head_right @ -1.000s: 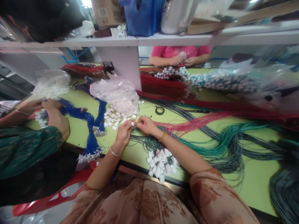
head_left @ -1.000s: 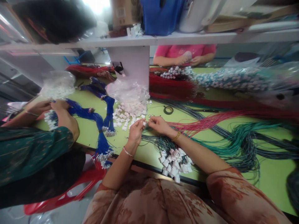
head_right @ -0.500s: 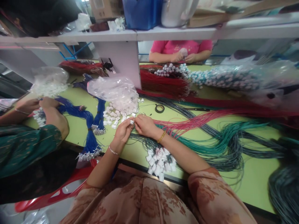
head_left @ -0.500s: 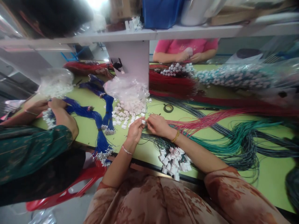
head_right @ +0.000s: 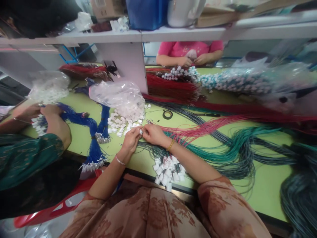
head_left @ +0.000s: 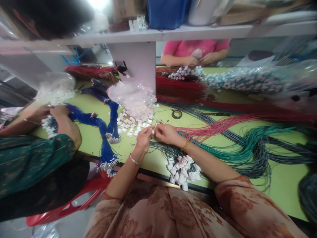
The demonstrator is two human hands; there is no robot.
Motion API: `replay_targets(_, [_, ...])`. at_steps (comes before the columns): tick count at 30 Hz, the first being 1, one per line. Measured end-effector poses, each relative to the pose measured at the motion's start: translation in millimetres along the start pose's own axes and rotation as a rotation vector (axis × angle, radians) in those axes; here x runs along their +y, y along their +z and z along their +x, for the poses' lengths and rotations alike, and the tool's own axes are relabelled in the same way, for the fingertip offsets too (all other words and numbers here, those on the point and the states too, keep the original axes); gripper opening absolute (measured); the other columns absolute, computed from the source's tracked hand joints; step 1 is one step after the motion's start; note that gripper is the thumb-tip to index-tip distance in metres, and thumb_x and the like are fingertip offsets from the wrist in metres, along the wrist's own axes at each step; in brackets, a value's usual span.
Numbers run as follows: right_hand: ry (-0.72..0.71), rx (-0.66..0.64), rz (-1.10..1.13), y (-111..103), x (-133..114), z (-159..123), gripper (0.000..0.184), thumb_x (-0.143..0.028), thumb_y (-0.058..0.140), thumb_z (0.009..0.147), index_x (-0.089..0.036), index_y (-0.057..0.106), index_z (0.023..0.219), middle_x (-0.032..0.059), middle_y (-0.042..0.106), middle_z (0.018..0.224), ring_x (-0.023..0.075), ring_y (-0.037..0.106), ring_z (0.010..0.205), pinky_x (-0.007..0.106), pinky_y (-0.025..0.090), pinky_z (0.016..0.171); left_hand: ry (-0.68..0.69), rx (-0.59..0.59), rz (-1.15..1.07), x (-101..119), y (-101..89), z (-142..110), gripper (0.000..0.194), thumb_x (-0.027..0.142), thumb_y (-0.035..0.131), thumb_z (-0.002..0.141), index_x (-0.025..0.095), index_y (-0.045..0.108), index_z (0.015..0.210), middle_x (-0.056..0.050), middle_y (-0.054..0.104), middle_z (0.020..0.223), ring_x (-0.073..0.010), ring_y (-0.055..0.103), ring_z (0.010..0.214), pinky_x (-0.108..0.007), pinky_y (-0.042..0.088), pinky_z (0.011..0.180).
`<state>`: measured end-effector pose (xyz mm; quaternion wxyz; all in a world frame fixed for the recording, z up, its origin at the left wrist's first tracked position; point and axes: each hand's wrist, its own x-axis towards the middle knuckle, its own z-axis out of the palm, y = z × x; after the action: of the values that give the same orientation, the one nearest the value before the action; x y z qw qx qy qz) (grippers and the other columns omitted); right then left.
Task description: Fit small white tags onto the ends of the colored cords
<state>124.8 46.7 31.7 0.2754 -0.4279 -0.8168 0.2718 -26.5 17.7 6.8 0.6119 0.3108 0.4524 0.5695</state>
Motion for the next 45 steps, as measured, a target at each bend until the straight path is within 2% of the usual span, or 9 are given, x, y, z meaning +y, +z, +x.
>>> replay_targets(4, [0.116, 0.082, -0.018, -24, 29, 10, 0.027, -0.031, 0.044, 0.088, -0.014, 0.061, 0.076, 0.0043, 0.064, 0.073, 0.0118, 0.049, 0.063, 0.023, 0.031, 0.059, -0.068, -0.072, 0.081, 4, 0.1, -1, 0.025, 0.029, 0.076, 0.066, 0.011, 0.074, 0.083, -0.006, 0.067, 0.073, -0.0064, 0.046, 0.055, -0.022, 0.036, 0.053])
replay_targets(9, [0.296, -0.097, -0.348, -31, 57, 15, 0.019, -0.032, 0.058, 0.081, -0.016, 0.065, 0.076, 0.0081, 0.068, 0.079, 0.0156, 0.052, 0.066, 0.026, 0.028, 0.057, -0.107, -0.144, 0.187, 18, 6.7, -1, 0.025, 0.030, 0.075, 0.066, 0.011, 0.075, 0.082, -0.008, 0.069, 0.074, -0.0063, 0.045, 0.052, -0.021, 0.034, 0.050])
replay_targets(15, [0.276, -0.102, -0.465, -24, 56, 12, 0.023, -0.026, 0.044, 0.091, -0.014, 0.063, 0.089, 0.0137, 0.069, 0.087, 0.0189, 0.057, 0.070, 0.028, 0.027, 0.059, -0.083, -0.163, 0.175, 30, 18.2, 1, 0.023, 0.028, 0.075, 0.067, 0.011, 0.075, 0.083, -0.007, 0.069, 0.074, -0.0054, 0.044, 0.051, -0.021, 0.034, 0.049])
replay_targets(19, [0.225, -0.160, -0.442, -24, 56, 13, 0.026, -0.037, 0.047, 0.091, -0.016, 0.062, 0.090, 0.0107, 0.068, 0.085, 0.0181, 0.057, 0.071, 0.026, 0.027, 0.058, -0.122, -0.123, 0.091, 19, 20.2, 5, 0.022, 0.028, 0.077, 0.066, 0.011, 0.074, 0.080, -0.008, 0.069, 0.074, -0.0068, 0.050, 0.054, -0.020, 0.038, 0.052])
replay_targets(22, [0.178, -0.189, -0.430, -22, 57, 14, 0.021, -0.034, 0.049, 0.089, -0.018, 0.062, 0.085, 0.0080, 0.067, 0.086, 0.0171, 0.056, 0.073, 0.026, 0.027, 0.058, -0.140, -0.087, 0.050, 9, 18.1, 7, 0.022, 0.027, 0.078, 0.064, 0.011, 0.074, 0.079, -0.008, 0.069, 0.075, -0.0080, 0.053, 0.058, -0.020, 0.040, 0.055])
replay_targets(29, [0.169, -0.044, -0.586, -27, 49, 7, 0.022, -0.024, 0.041, 0.091, -0.013, 0.060, 0.092, 0.0154, 0.065, 0.091, 0.0200, 0.055, 0.077, 0.028, 0.029, 0.062, -0.155, -0.043, 0.008, 0, 10.7, 12, 0.021, 0.027, 0.077, 0.063, 0.012, 0.074, 0.077, -0.007, 0.069, 0.077, -0.0089, 0.053, 0.061, -0.021, 0.041, 0.056])
replay_targets(31, [0.169, 0.002, -0.491, -29, 46, 7, 0.021, -0.025, 0.042, 0.090, -0.013, 0.059, 0.092, 0.0129, 0.065, 0.085, 0.0187, 0.054, 0.072, 0.028, 0.030, 0.061, -0.135, -0.043, -0.018, -1, 10.2, 13, 0.021, 0.027, 0.076, 0.065, 0.012, 0.073, 0.079, -0.007, 0.069, 0.079, -0.0093, 0.054, 0.063, -0.021, 0.042, 0.058])
replay_targets(38, [0.019, 0.030, 0.254, -20, 25, 8, 0.018, -0.031, 0.049, 0.084, -0.016, 0.059, 0.083, 0.0006, 0.061, 0.074, 0.0114, 0.049, 0.064, 0.022, 0.037, 0.060, -0.063, -0.057, -0.116, -5, 10.8, 14, 0.018, 0.027, 0.073, 0.071, 0.014, 0.071, 0.083, -0.006, 0.068, 0.084, -0.0094, 0.054, 0.068, -0.021, 0.041, 0.061])
replay_targets(45, [-0.050, 0.151, 0.194, -14, 14, -8, 0.010, -0.026, 0.053, 0.078, -0.016, 0.057, 0.076, 0.0001, 0.054, 0.069, 0.0108, 0.045, 0.062, 0.023, 0.035, 0.059, -0.106, -0.071, -0.217, -6, 11.1, 15, 0.017, 0.023, 0.072, 0.070, 0.012, 0.070, 0.083, -0.005, 0.066, 0.083, -0.0093, 0.055, 0.067, -0.023, 0.042, 0.064])
